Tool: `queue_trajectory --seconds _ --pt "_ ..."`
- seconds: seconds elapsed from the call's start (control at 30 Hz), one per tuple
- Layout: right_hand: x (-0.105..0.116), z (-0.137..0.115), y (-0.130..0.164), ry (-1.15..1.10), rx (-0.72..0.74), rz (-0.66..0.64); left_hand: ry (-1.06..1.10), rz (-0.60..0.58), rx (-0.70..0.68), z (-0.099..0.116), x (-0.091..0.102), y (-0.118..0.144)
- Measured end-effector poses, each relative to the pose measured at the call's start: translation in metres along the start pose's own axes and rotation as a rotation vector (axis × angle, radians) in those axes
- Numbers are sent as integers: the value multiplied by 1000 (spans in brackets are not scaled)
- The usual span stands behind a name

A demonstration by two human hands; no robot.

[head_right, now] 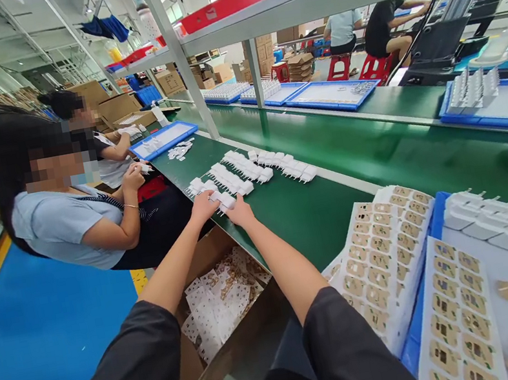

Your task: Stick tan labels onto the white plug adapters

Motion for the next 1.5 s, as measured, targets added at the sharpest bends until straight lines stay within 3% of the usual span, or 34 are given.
queue_trajectory --seconds 0.2,0.33,0.47,0.6,0.67,0.7,0.77,0.8,0.87,0.93,1.0,1.2,1.33,1.37,1.5 --pt "19 -9 25 232 99 -110 -57 123 -41 12 6 17" --pt "54 -12 75 361 135 -81 -36 126 -201 40 4 50" --pt "106 4 155 430 129 -10 45 63 -418 78 -21 66" --pt "144 55 294 604 158 20 39 -76 -614 139 -63 96" --pt "154 95 376 608 -12 116 65 -148 -727 175 -80 120" --pt "157 117 415 595 -142 234 87 -169 -792 192 -86 132" --pt "157 164 484 603 -462 588 137 -186 -909 226 -96 151" --pt "153 186 512 613 -623 740 156 -195 -956 240 -100 158" --pt "140 227 550 605 -868 857 176 -212 -1024 266 -109 168" --pt "124 259 567 590 -1001 846 183 -229 -1064 285 -120 174" --pt "113 277 569 624 -1038 848 175 -260 -1093 299 -129 176" --pt "105 286 550 713 -1067 952 83 -374 -1128 341 -143 190" --pt "103 293 554 648 -958 1107 -24 -385 -1374 414 -156 234" --pt "103 296 557 617 -899 1153 -84 -390 -1474 437 -162 248" --pt "108 311 574 461 -637 1366 -217 -353 -1654 521 -191 295"
Point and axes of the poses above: each hand's wrist, its own y-axis away from the middle knuckle, its own x-axis out of the back of the hand, z = x × y, the point moved 1 cm from there along -y, towards the middle knuckle, and after that the axes turned 13 degrees about -z, right-handed, at the moved point
